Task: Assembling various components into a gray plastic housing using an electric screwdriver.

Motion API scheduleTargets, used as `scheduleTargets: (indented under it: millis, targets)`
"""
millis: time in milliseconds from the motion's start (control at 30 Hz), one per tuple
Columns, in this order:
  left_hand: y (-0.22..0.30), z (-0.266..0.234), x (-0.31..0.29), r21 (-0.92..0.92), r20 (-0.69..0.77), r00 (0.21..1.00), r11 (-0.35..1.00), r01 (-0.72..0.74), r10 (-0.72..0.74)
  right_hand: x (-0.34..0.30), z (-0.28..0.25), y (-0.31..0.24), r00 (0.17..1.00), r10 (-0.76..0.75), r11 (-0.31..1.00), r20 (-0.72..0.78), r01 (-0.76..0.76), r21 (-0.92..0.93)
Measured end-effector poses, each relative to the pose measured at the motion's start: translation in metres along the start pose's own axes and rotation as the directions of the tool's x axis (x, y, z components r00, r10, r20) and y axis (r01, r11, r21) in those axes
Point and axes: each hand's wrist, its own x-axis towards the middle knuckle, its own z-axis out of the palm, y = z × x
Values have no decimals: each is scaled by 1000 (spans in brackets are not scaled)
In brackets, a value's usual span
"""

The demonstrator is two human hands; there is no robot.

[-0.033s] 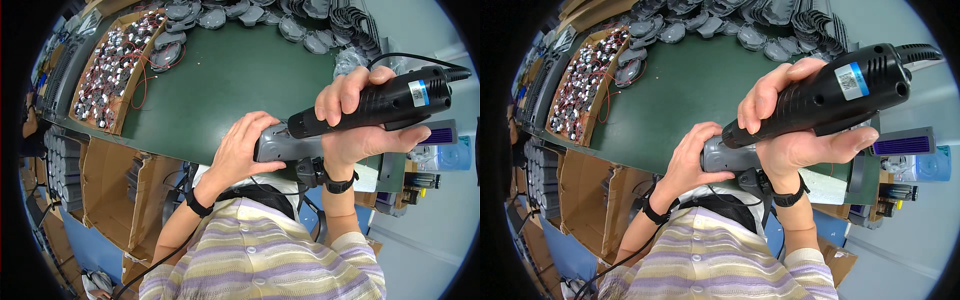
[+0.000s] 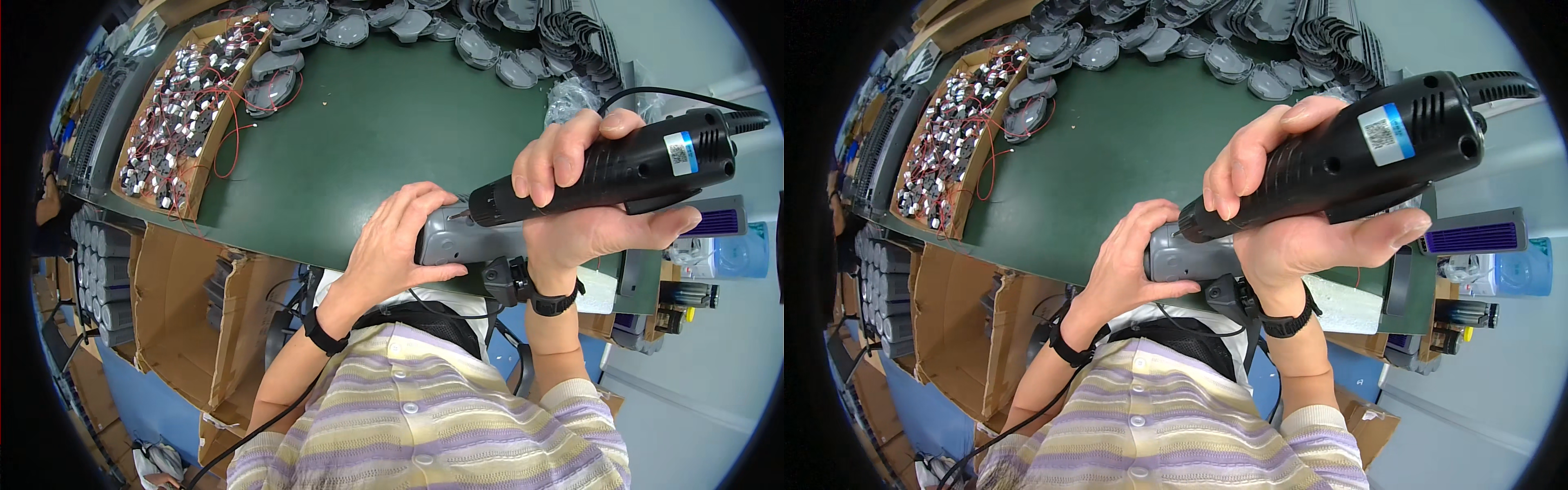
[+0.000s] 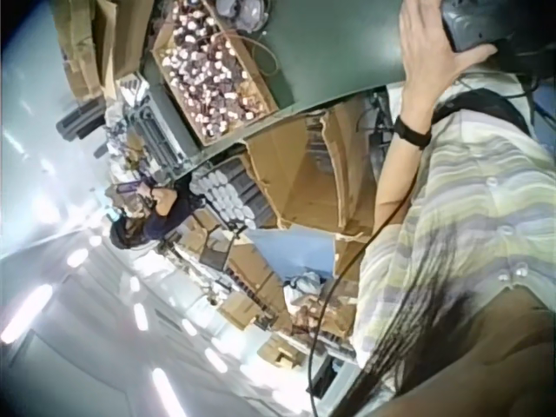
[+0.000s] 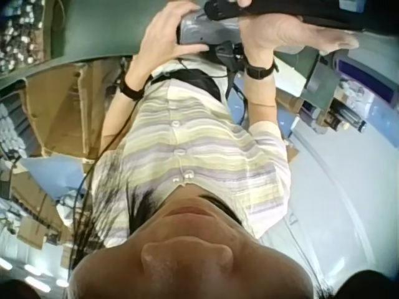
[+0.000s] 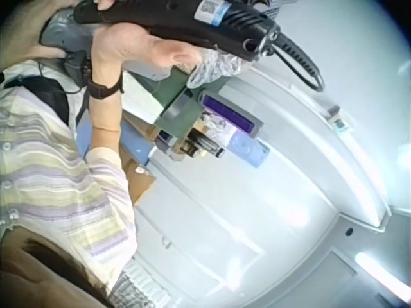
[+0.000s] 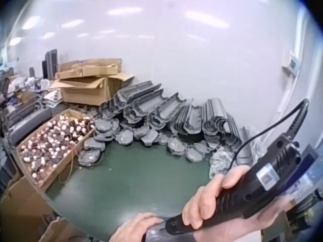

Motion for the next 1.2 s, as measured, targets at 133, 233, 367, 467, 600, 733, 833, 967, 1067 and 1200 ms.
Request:
scheduleTargets:
  millis: [133,233,367,467,600,733,833,967,1067,1200]
  targets:
    - [-2,0,-1,6,25,999,999,31,-31,-1,5,4,1000,17,999,19,-16,-36]
    - [-3,0,-1,-3,36,999,1000,24,-24,-2,15,4,999,34,997,-32,-36,-72]
    - [-2,-1,-1,-8,58,998,1000,24,-23,-3,22,8,997,46,990,-66,-55,-130]
    - [1,-2,0,-3,9,1000,1000,26,-26,-3,24,12,995,59,992,-86,-69,-106]
    - [0,1,1,-24,39,999,999,28,-27,-4,29,9,984,53,977,-168,-86,-195]
    - [4,4,2,4,12,1000,1000,25,-25,-4,16,5,978,112,994,-178,-109,28]
    - [2,1,-2,102,18,999,994,33,-35,-1,-2,-14,946,82,996,-313,-91,-15]
    - [-6,-12,-9,-100,7,989,984,146,-146,6,-55,-76,862,-195,968,-468,91,-234]
    - [-11,-39,-13,-346,-100,969,921,181,-228,2,-98,-113,752,-434,835,-496,129,-535]
    - [3,-90,1,-216,-423,902,976,-9,-86,-12,-153,-139,658,-579,712,-481,122,-692]
